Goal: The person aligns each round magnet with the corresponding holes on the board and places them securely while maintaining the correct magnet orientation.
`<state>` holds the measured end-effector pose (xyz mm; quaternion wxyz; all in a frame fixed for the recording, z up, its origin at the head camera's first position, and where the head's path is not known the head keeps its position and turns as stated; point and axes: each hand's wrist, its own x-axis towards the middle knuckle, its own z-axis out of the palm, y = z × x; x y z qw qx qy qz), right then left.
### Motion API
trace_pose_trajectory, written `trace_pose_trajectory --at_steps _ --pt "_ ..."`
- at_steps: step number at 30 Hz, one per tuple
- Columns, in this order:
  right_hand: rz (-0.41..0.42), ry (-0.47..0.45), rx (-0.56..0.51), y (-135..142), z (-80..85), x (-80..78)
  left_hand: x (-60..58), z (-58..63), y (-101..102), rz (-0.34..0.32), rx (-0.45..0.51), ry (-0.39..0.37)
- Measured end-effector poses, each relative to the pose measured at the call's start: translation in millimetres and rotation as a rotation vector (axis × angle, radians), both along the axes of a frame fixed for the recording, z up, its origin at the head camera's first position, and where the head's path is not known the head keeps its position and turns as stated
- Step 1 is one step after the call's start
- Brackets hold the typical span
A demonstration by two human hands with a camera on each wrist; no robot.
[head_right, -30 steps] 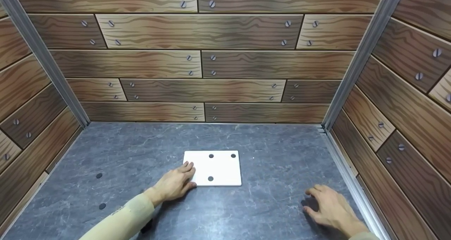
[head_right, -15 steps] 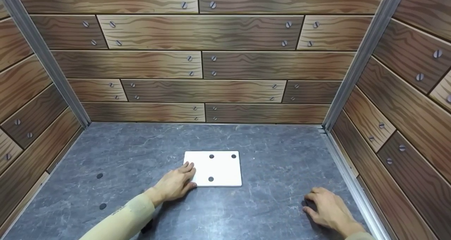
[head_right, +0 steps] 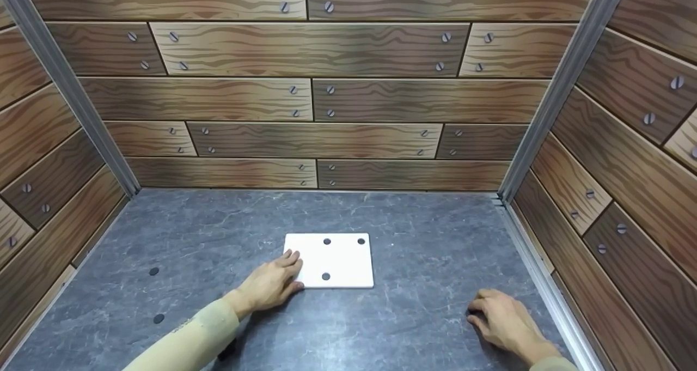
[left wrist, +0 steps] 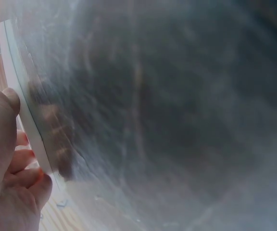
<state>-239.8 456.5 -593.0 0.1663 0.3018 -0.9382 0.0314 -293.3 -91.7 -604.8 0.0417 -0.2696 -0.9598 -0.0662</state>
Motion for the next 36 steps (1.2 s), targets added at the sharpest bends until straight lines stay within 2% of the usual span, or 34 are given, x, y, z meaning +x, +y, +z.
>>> trace_pose_trajectory --at_steps 8,12,18,21,26,33,36 --pt "-0.006 0.033 -0.031 -2 -3.0 -0.6 -1.4 -0.1 1 0.009 0.0 -0.021" --pt "-0.045 0.033 -0.042 -4 -2.7 -0.3 -1.5 -0.1 1 0.012 0.0 -0.019" --pt "-0.151 -0.04 -0.037 -11 3.3 1.0 -2.1 -0.3 0 0.006 -0.008 0.002" --pt "-0.172 -0.07 -0.04 -15 6.7 0.3 -2.1 -0.5 0 0.002 -0.009 -0.001" --pt "-0.155 -0.058 -0.041 -22 13.1 -5.8 -2.0 0.7 1 0.002 -0.009 0.003" --pt "-0.104 0.039 -0.08 -33 17.5 -16.1 -0.8 1.1 1 0.001 -0.02 -0.001" --pt "-0.101 0.051 -0.1 -39 18.2 -19.8 -1.0 1.1 1 0.005 -0.016 -0.006"
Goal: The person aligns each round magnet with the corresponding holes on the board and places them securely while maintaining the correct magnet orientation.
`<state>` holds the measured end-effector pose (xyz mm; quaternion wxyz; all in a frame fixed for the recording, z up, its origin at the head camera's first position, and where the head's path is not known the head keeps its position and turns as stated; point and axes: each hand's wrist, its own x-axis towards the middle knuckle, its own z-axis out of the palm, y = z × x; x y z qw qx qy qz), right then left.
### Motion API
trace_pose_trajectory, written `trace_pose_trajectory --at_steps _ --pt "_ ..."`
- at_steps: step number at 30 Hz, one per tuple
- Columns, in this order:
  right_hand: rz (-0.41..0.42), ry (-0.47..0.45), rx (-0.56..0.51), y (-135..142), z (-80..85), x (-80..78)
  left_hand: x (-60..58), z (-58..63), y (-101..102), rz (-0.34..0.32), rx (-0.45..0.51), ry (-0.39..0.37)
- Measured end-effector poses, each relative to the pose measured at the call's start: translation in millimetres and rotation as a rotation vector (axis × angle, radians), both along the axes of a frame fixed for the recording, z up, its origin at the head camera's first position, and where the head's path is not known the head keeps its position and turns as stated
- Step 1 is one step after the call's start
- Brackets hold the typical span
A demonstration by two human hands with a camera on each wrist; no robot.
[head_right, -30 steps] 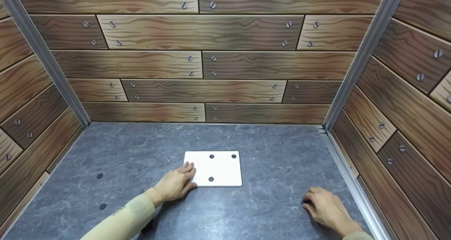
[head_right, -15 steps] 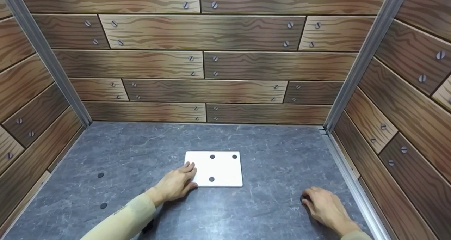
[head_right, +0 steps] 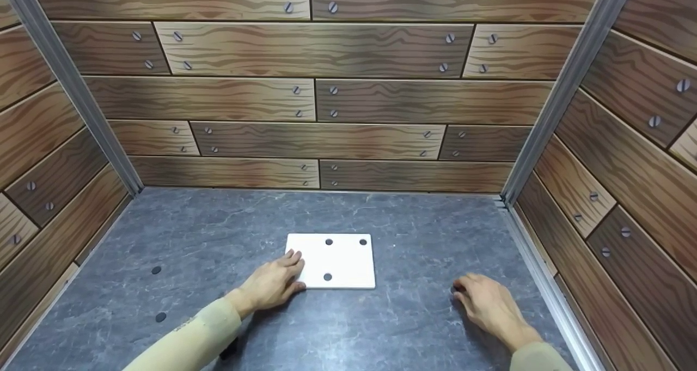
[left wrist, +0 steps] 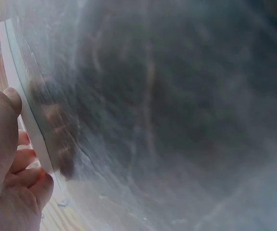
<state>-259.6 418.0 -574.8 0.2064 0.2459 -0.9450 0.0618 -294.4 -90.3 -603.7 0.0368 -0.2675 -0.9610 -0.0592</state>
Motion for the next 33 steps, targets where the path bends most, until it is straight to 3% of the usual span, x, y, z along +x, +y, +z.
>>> trace_pose_trajectory --at_steps 8,15,19,33 --pt "0.039 0.013 -0.004 -17 0.7 -8.3 0.1 -0.6 0 0.003 -0.011 0.012" --pt "0.049 -0.059 0.005 -34 3.8 -14.0 0.9 -0.4 0 -0.019 -0.023 0.048" --pt "0.083 -0.028 -0.009 -44 2.6 -17.3 1.2 -0.9 0 -0.024 -0.034 0.067" --pt "0.116 -0.005 -0.014 -74 1.1 -25.8 -0.1 0.5 1 -0.007 -0.05 0.017"
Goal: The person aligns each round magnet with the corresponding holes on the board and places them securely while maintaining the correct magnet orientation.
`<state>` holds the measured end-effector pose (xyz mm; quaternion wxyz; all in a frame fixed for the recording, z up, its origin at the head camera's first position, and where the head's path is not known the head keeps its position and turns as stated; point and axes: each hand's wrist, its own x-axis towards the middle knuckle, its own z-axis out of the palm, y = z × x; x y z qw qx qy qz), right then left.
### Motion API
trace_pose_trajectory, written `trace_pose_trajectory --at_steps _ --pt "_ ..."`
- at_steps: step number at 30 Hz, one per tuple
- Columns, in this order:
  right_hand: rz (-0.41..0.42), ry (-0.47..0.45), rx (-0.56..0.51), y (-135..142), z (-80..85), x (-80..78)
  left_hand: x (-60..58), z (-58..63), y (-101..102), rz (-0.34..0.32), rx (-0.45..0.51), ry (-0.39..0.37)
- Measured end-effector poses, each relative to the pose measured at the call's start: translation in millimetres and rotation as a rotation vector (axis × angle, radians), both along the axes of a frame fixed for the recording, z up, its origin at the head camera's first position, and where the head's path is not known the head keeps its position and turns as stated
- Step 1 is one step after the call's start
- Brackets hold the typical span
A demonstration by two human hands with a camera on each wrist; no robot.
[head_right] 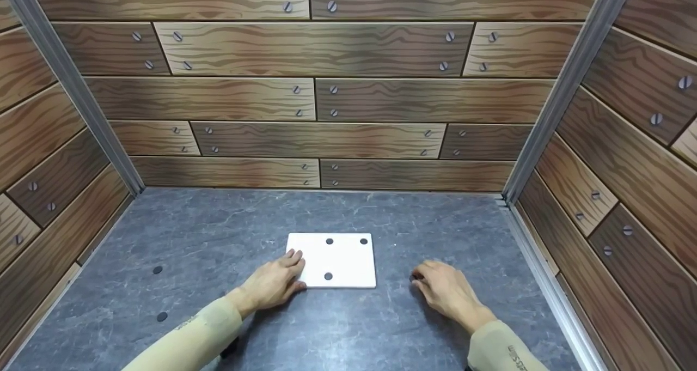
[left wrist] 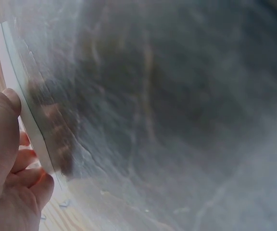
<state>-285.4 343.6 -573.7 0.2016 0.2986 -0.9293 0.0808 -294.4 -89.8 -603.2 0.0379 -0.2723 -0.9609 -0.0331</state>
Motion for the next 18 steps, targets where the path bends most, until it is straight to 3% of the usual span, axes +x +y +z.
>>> trace_pose_trajectory --at_steps 18 --pt "0.065 -0.063 -0.023 -24 0.9 -9.1 -0.7 -0.2 1 0.001 0.019 -0.007"
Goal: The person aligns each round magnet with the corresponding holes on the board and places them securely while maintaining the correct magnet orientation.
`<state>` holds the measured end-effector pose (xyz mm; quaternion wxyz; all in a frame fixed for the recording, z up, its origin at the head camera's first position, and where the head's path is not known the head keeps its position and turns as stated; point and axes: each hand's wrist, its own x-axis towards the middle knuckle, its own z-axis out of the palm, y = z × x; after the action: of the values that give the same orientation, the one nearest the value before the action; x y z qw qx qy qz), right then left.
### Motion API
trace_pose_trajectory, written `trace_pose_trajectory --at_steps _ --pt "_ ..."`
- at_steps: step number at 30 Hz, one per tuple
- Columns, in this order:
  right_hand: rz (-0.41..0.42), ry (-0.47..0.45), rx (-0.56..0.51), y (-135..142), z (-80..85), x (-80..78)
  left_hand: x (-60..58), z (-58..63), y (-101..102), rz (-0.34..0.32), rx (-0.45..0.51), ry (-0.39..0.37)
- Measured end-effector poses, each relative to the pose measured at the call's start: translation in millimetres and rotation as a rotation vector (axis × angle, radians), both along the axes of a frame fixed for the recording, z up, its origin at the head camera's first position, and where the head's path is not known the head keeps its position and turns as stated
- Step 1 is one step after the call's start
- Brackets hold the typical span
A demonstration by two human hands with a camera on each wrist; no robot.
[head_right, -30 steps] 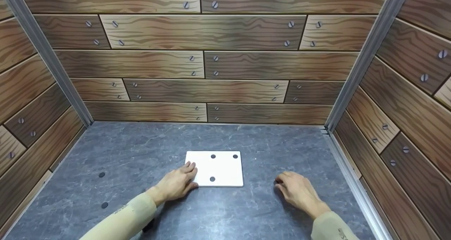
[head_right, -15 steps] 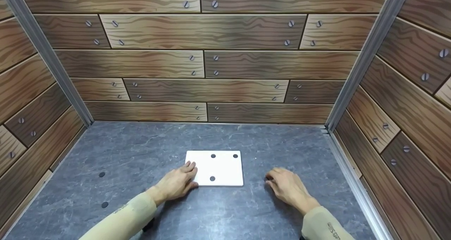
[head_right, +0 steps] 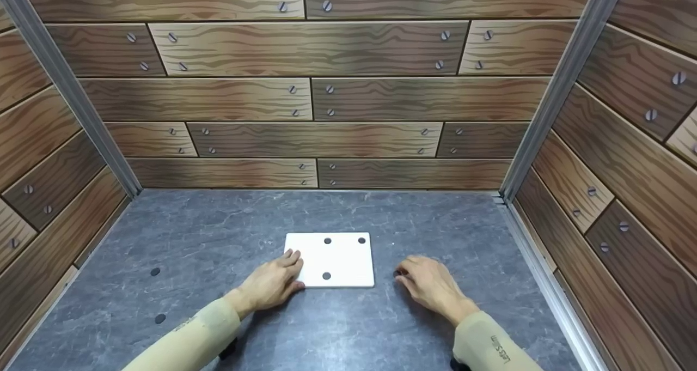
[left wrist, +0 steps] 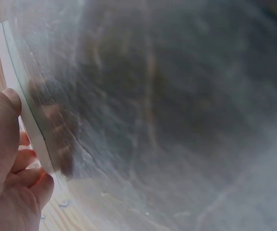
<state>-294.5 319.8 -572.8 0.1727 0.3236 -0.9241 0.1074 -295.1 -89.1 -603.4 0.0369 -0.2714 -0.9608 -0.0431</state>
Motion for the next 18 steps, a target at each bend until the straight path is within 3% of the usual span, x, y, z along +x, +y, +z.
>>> trace_pose_trajectory --at_steps 18 --pt "0.04 -0.036 0.001 -28 -6.1 -5.3 0.3 0.1 0 0.005 0.001 0.003"
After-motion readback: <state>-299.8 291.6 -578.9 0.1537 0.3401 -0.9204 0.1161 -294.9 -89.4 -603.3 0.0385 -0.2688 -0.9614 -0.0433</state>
